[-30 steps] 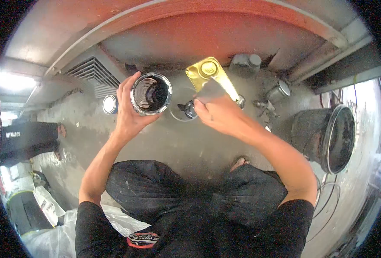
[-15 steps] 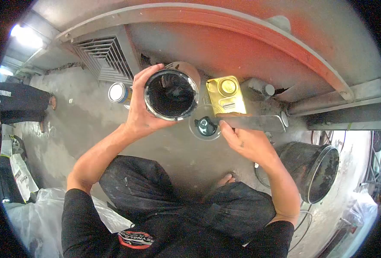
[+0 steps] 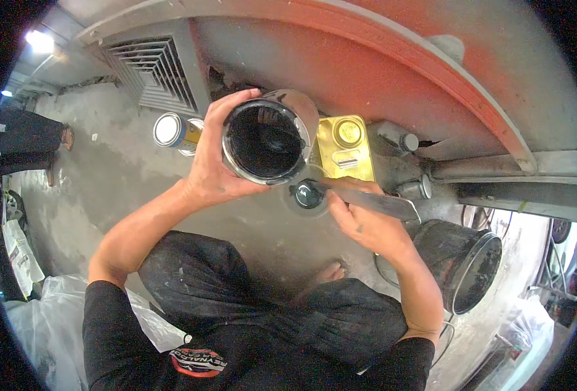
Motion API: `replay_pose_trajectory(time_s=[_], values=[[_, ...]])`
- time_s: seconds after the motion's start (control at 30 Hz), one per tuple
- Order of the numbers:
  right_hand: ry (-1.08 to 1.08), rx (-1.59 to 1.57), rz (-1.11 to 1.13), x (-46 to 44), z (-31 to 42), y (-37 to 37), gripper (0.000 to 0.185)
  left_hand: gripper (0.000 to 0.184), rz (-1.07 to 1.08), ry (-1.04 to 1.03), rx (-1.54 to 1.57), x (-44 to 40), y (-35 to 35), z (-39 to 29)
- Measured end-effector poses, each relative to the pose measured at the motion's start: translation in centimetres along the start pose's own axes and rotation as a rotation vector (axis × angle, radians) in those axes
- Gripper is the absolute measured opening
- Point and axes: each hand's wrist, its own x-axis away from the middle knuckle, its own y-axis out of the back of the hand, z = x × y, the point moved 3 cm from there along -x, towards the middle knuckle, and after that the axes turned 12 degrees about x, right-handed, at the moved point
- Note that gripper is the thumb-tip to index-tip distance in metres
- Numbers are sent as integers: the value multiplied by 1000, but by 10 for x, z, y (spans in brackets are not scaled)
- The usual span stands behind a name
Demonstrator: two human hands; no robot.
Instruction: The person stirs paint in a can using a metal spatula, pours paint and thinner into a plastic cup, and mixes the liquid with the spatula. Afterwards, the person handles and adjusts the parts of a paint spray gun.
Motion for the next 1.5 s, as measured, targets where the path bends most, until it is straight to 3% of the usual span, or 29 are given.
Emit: replay_pose_trajectory(time_s=[0.2, 0.37, 0.6, 0.67, 0.73, 0.87, 1.03, 1.1, 1.17, 1.2, 1.27, 1.3, 1.5], values=[[6, -14, 48, -2, 0, 1, 33, 118, 16, 43, 14, 0, -3, 6], [76, -31, 62, 0, 1, -10, 35, 118, 55, 234, -5, -1, -7, 25], [46, -113, 31, 31, -18, -71, 32, 113, 124, 514, -190, 59, -12, 145], [105, -62, -14, 39, -22, -86, 32, 113, 69, 567, -226, 74, -17, 177], [16, -116, 20, 42, -20, -97, 32, 114, -26, 609, -291, 82, -23, 203], [-47, -276, 97, 47, -21, -113, 42, 118, -99, 596, -139, 90, -31, 240], [-27, -285, 0, 53, -30, -126, 34, 140, -111, 834, -290, 118, -29, 260], [-42, -283, -24, 57, -37, -137, 30, 132, -111, 1026, -177, 159, -28, 270], [-109, -350, 14, 54, -39, -145, 28, 116, 97, 1210, -77, 185, -25, 247], [-43, -284, -78, 53, -45, -156, 28, 106, 306, 1289, -30, 189, -22, 225], [86, -152, -263, 52, -63, -192, 28, 85, 534, 1303, 166, 187, -20, 177], [64, -148, -241, 48, -70, -205, 28, 75, 648, 1304, 269, 188, -23, 162], [-113, -268, -154, 12, -76, -215, 32, 59, 848, 965, 124, 150, -51, 146]])
